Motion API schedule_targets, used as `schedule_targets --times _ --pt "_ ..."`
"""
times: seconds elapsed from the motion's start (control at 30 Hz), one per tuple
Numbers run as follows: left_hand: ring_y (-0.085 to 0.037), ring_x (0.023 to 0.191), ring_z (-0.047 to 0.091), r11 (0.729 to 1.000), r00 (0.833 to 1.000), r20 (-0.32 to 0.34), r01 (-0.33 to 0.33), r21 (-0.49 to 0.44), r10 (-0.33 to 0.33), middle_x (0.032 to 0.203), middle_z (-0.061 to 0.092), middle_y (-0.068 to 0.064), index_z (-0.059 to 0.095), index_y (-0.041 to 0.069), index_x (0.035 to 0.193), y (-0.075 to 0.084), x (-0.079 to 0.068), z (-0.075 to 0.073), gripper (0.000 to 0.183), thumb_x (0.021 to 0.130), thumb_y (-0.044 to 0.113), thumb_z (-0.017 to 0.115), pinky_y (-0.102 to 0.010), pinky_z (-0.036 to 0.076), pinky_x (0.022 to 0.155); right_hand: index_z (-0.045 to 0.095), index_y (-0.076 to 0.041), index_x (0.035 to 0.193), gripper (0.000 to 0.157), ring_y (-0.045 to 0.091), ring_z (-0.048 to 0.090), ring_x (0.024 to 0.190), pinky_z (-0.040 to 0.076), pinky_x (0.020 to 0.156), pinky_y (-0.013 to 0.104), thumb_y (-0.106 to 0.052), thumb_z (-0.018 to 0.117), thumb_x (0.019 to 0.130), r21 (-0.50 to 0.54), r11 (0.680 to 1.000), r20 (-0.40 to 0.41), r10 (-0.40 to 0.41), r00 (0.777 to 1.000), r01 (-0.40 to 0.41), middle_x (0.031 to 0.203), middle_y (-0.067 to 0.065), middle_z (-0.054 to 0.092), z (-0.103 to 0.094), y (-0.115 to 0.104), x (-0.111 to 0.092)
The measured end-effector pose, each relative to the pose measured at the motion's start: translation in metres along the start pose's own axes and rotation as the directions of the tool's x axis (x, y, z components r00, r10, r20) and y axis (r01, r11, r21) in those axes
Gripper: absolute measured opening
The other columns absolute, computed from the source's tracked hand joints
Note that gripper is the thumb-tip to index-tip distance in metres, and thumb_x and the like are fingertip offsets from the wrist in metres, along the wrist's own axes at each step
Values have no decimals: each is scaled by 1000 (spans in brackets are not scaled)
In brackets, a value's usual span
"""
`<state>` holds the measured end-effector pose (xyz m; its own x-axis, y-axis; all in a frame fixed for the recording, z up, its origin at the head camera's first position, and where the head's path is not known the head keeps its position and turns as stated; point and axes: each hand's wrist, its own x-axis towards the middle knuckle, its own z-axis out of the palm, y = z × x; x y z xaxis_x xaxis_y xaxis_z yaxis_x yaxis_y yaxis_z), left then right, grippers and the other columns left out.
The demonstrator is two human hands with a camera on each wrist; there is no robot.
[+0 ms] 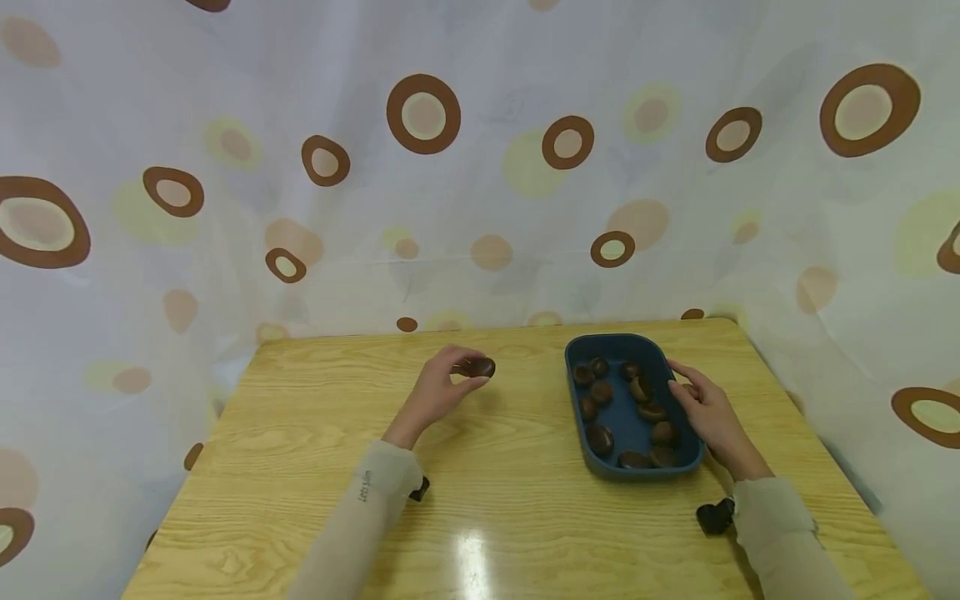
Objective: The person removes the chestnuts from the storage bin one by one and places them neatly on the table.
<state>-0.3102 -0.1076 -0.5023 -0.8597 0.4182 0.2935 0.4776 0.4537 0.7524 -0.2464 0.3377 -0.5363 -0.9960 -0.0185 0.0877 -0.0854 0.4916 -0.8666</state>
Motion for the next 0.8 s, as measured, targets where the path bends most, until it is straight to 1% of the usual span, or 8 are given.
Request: schedule_targets --times 0.1,0.23,0.4,0.6,0.7,0.8 --pt "-25 107 67 1000 1000 -14 -1 30 1 121 65 -10 69 11 130 -5 -1 -3 36 95 19 77 -50 57 98 32 -2 162 57 13 32 50 35 49 34 -30 44 113 5 1000 -1 3 1000 -3 66 -4 39 0 4 1" --pt "-23 108 65 996 999 -24 30 83 -28 121 66 -7 70 14 130 -11 -1 -5 35 97 21 76 -49 57 96 31 -2 162 56 13 32 51 35 51 34 -29 43 114 8 1000 1 10 1000 -10 65 -5 38 1 6 2" --pt "-22 109 65 993 996 -27 90 75 -88 122 65 -5 70 16 131 -17 -1 -8 34 97 22 75 -46 58 90 30 -2 162 56 14 34 52 35 55 34 -28 42 114 -2 1000 8 22 1000 -22 66 -5 37 1 4 2" --pt "-24 108 65 991 994 -13 107 85 -106 121 65 -7 70 14 130 -23 -1 -7 34 97 19 75 -45 57 93 31 -3 162 55 14 36 54 36 56 33 -28 42 114 -12 1000 5 29 1000 -29 68 -3 40 0 3 2" --pt "-24 108 65 988 992 5 129 81 -130 120 65 -7 70 13 130 -25 -1 -7 34 97 18 75 -43 58 92 31 -4 163 56 14 36 55 36 57 32 -29 42 114 -15 1000 4 28 1000 -28 69 -2 42 0 3 2" --pt "-25 109 65 986 990 18 140 90 -142 121 66 -8 70 11 130 -28 -1 -6 34 97 17 76 -44 57 95 30 -3 163 56 14 36 54 36 58 32 -29 42 114 -16 1000 7 25 1000 -25 69 -2 42 0 3 2"
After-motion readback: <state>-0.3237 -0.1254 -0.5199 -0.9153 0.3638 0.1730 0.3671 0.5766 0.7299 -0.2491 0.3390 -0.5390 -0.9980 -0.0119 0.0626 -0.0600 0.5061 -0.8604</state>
